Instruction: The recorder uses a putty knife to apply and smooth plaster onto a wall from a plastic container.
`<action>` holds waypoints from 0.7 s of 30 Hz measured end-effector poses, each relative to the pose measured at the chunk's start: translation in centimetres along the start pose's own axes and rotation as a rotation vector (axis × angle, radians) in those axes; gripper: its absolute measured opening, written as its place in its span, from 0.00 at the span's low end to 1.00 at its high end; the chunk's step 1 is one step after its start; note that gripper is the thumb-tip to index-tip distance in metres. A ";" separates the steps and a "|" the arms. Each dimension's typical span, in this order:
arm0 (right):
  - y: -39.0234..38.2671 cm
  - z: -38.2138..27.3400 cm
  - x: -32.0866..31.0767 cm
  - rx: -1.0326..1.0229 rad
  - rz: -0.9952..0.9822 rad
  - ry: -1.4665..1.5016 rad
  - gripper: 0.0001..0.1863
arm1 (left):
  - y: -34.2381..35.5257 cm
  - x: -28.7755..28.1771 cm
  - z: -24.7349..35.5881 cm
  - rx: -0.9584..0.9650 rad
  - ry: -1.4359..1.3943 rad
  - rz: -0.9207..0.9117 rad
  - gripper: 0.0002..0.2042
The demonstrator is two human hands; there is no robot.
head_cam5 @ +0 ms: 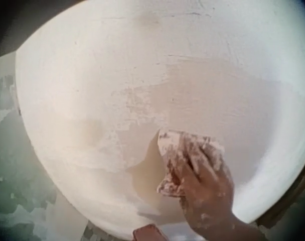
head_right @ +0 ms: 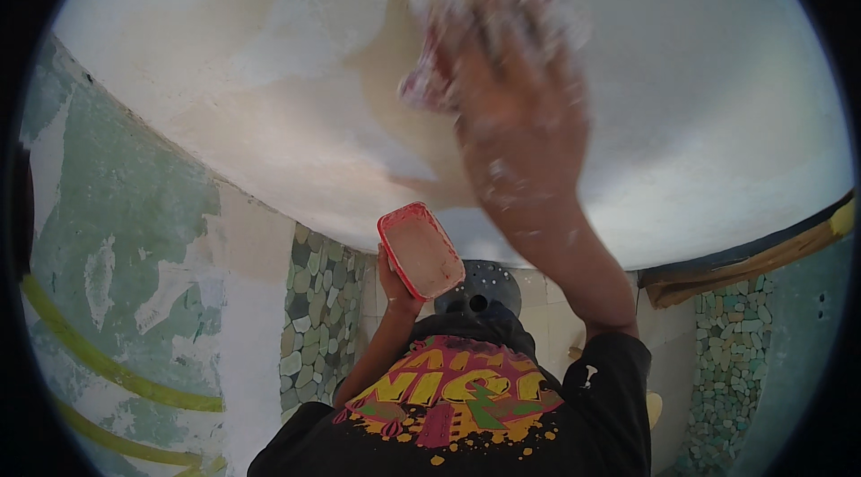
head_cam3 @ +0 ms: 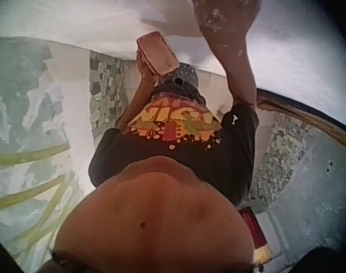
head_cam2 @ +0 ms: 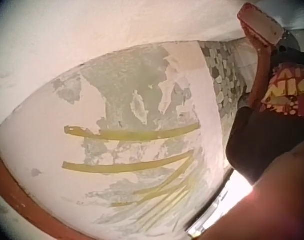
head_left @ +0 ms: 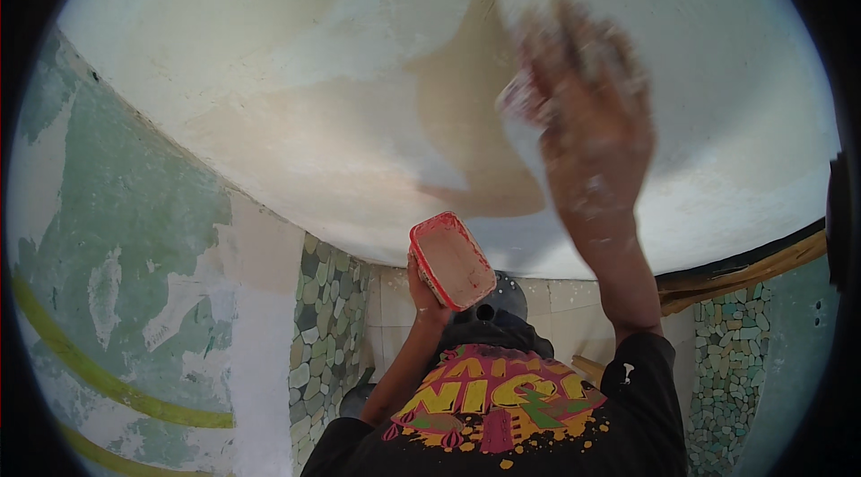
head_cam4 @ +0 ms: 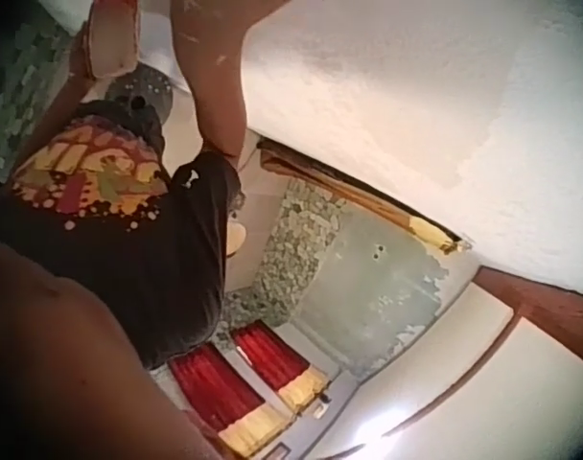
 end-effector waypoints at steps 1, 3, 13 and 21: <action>-1.3 -0.5 1.3 0.030 -0.091 -0.040 0.31 | 0.2 0.6 0.0 0.000 0.035 0.003 0.34; -3.5 -1.6 1.7 -0.003 -0.220 -0.016 0.32 | 0.4 0.6 -0.1 0.006 0.025 -0.011 0.33; -3.3 0.0 3.1 0.037 0.015 -0.046 0.31 | 0.2 0.5 -0.2 0.053 0.103 0.039 0.32; -3.0 -1.3 0.8 0.027 0.012 0.197 0.36 | 0.0 -0.4 0.0 0.055 0.013 0.023 0.32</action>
Point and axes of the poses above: each hand's wrist, its own y-axis towards the middle knuckle, its own x-axis out of the palm, z = x × y, the point moved 1 cm from there along y, towards the middle knuckle, and after that the axes turned 3 degrees about x, right-handed, at the moved point
